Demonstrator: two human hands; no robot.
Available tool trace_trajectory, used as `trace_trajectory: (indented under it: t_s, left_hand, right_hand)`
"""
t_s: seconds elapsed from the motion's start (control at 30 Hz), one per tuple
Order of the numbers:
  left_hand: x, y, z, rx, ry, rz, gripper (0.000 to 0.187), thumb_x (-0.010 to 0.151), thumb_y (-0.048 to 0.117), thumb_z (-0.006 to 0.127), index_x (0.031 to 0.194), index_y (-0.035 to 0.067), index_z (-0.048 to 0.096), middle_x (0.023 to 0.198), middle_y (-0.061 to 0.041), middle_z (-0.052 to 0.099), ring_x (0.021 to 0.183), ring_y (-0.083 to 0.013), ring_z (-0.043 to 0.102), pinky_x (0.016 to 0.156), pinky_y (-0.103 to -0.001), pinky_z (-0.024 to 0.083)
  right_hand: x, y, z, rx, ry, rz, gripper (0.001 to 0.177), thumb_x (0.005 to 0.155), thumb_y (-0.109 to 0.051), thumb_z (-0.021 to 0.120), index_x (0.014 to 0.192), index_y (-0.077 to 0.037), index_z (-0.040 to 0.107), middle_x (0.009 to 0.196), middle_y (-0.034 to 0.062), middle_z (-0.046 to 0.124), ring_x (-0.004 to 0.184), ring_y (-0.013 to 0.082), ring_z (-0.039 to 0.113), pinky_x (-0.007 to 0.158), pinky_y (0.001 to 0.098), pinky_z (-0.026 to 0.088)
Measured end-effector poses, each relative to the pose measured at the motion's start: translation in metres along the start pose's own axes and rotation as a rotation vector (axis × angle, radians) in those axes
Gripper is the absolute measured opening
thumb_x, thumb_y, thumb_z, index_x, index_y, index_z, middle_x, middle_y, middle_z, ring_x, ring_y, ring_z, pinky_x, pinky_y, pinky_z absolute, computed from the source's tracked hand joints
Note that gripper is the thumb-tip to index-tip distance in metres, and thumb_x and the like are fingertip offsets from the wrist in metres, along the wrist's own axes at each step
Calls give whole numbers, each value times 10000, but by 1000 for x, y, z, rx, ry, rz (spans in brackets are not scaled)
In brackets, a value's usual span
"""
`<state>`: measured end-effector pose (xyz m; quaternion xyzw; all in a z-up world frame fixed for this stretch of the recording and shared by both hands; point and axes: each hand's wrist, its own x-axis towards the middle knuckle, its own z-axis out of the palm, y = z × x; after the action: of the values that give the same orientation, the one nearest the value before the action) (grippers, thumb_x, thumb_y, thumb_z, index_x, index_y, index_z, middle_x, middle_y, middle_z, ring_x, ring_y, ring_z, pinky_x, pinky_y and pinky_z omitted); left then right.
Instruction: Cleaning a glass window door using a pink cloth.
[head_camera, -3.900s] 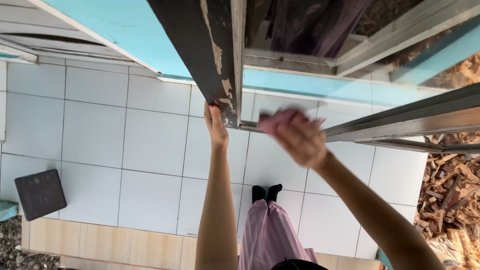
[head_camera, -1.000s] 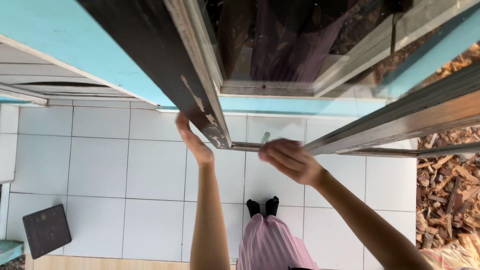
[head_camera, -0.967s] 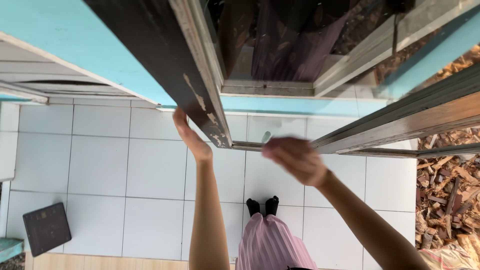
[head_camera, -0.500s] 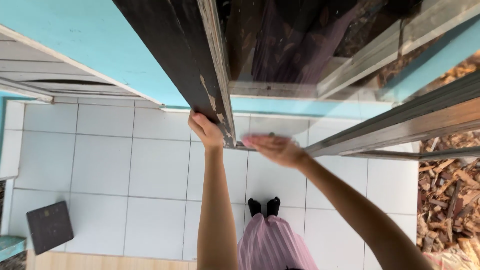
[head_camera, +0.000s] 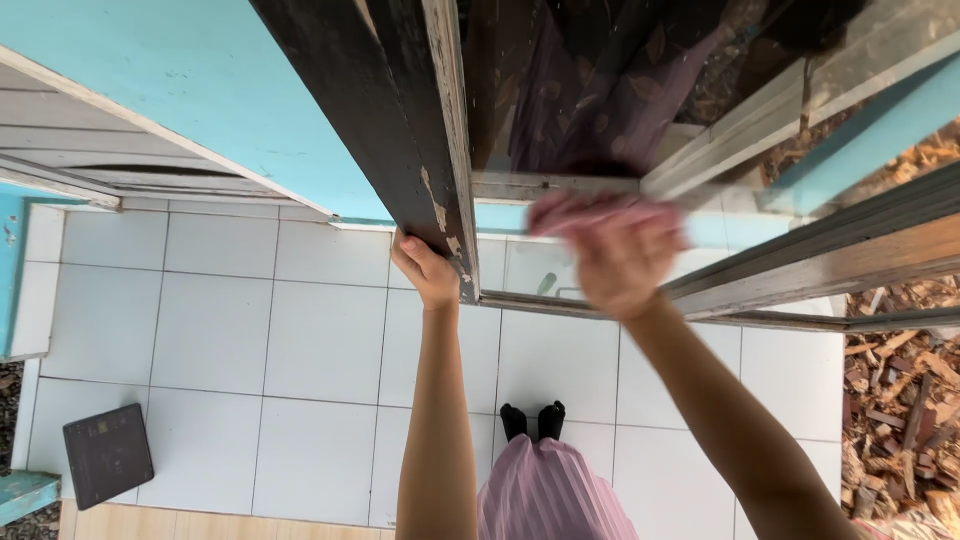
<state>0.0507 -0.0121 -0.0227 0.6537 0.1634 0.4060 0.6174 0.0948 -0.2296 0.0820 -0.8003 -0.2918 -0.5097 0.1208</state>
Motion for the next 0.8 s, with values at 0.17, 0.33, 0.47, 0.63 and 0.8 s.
trace_trajectory:
  t_s: [0.17, 0.33, 0.47, 0.63, 0.8]
  left_hand:
    - [-1, 6, 2, -51, -8, -15, 764, 1074, 677, 347, 925, -54, 507, 822, -26, 496, 769, -129, 419, 649, -304, 378]
    - [-1, -4, 1, 45, 0, 26, 776, 1052, 716, 293, 838, -8, 472, 714, 3, 444, 689, -103, 388, 590, -281, 327]
    - [0, 3, 1, 47, 3, 36, 771, 1055, 717, 298, 834, -3, 462, 721, 2, 435, 696, -99, 377, 589, -280, 320]
    - [-9, -20, -3, 26, 36, 1, 728, 1075, 692, 306, 808, 22, 408, 714, 13, 387, 694, -95, 338, 589, -270, 301]
    - [-7, -6, 1, 18, 48, 41, 711, 1087, 660, 309, 829, 12, 444, 727, 10, 415, 706, -100, 354, 595, -271, 322]
  right_hand:
    - [-126, -25, 36, -66, -247, -500, 669, 1095, -432, 601, 1669, -195, 351, 1750, 49, 195, 1616, 259, 152, 1338, 416, 130]
    - [-249, -40, 35, 240, -742, -555, 637, 970, -225, 670, 1571, -153, 472, 1672, -9, 333, 1548, 166, 298, 1291, 346, 237]
    - [-277, -29, -4, 638, -1006, -99, 489, 812, -45, 721, 1283, -158, 654, 1384, -30, 598, 1334, 196, 548, 1143, 398, 435]
    - [-131, 14, -59, 622, -461, 36, 270, 911, -89, 642, 1167, -110, 722, 1330, 18, 680, 1266, 195, 633, 1061, 397, 493]
    - [-81, 41, -32, 194, -78, -13, 259, 1123, -149, 544, 1339, -105, 680, 1561, 167, 442, 1490, 384, 355, 1256, 592, 245]
